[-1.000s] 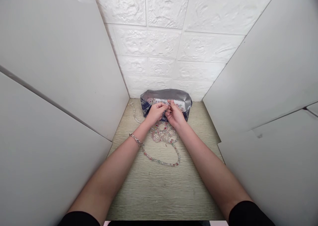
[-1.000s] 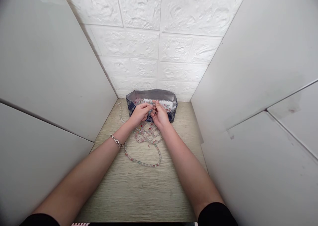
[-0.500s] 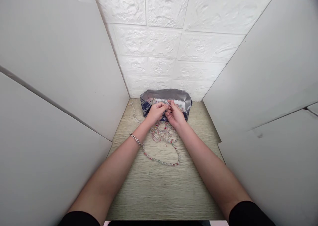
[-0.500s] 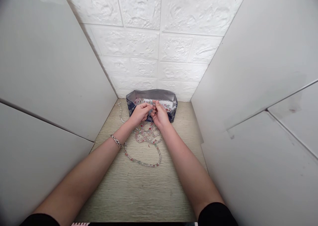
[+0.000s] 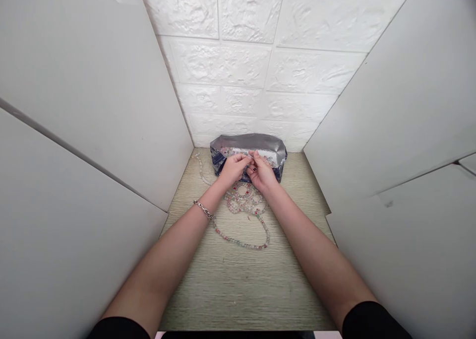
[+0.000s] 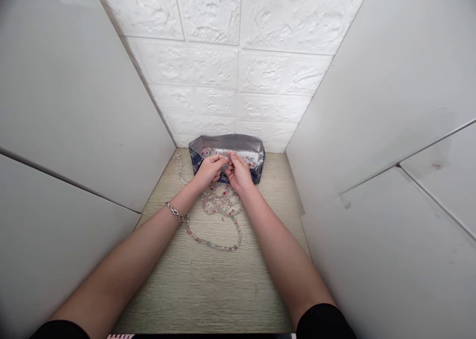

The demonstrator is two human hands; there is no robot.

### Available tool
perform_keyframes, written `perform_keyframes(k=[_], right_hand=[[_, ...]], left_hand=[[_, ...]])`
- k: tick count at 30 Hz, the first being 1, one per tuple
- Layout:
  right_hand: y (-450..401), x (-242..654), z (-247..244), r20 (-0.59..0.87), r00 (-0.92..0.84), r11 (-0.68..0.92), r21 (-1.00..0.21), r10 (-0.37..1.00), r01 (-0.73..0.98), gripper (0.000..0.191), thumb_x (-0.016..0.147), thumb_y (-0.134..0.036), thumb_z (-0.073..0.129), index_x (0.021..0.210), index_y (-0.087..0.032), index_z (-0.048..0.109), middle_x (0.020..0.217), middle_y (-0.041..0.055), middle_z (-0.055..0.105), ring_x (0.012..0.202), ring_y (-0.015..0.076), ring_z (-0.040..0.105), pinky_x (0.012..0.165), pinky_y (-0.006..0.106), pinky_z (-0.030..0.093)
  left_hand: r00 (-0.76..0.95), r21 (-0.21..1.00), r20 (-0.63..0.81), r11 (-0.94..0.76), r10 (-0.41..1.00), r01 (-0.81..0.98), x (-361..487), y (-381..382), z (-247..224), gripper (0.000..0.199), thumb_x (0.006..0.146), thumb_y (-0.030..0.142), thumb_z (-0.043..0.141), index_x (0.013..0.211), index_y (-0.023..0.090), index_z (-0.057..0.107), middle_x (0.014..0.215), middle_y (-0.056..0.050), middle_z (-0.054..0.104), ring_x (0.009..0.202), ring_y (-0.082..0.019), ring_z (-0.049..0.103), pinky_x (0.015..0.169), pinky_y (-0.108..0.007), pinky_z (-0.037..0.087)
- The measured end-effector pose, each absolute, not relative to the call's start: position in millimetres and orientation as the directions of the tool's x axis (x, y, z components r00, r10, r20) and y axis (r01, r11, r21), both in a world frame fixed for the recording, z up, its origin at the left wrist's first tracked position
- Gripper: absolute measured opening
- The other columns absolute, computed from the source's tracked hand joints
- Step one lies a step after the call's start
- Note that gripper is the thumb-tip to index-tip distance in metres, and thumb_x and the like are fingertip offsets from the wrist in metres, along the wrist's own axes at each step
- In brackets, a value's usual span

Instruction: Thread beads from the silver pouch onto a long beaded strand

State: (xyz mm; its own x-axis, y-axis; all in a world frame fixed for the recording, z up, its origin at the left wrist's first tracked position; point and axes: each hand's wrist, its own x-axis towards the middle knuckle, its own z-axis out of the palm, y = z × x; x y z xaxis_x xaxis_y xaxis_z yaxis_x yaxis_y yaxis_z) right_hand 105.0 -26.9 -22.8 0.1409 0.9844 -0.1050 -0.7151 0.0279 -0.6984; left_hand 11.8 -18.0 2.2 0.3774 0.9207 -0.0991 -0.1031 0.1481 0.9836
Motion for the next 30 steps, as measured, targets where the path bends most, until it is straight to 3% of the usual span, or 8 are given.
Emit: perform_keyframes(k=[15,23,30], right_hand=[[-33,100,-13,-0.11,0.136,0.008,-0.751,0.985,-0.66,0.014,0.063,-0.026,0.06,0.07,-0.015,0.055,0.049,-0.0074,0.038,0.04,0.0019,0.028,0.034,0.016,0.023],[-33,100,-11,-0.086,0.128,0.018,-0.76,0.988,-0.649,0.01,0.064,-0.024,0.057,0.063,-0.015,0.052,0.047,-0.0063,0.04,0.043,0.0037,0.038,0.036,0.015,0.025],[-32,101,-13,-0.08,0.155,0.044,-0.746,0.985,-0.664,0.01,0.064,-0.025,0.058,0.066,-0.016,0.053,0.05,-0.0063,0.042,0.043,0.0028,0.033,0.035,0.015,0.022]], left_hand=[[0.404,0.98,-0.09,0.154,0.91,-0.129,10,-16,1,0.018,0.073,0.031,0.049,0.063,0.016,0.046,0.035,0.01,0.027,0.026,-0.001,0.019,0.028,-0.015,0.014],[0.415,0.982,-0.072,0.137,0.907,-0.129,10,-16,0,0.021,0.073,0.03,0.048,0.06,0.014,0.045,0.045,0.006,0.042,0.025,0.0,0.023,0.027,-0.016,0.014],[0.422,0.99,-0.03,0.086,0.906,-0.115,10,-16,0,0.02,0.073,0.033,0.049,0.07,0.013,0.051,0.049,0.004,0.048,0.025,0.0,0.024,0.026,-0.017,0.015]])
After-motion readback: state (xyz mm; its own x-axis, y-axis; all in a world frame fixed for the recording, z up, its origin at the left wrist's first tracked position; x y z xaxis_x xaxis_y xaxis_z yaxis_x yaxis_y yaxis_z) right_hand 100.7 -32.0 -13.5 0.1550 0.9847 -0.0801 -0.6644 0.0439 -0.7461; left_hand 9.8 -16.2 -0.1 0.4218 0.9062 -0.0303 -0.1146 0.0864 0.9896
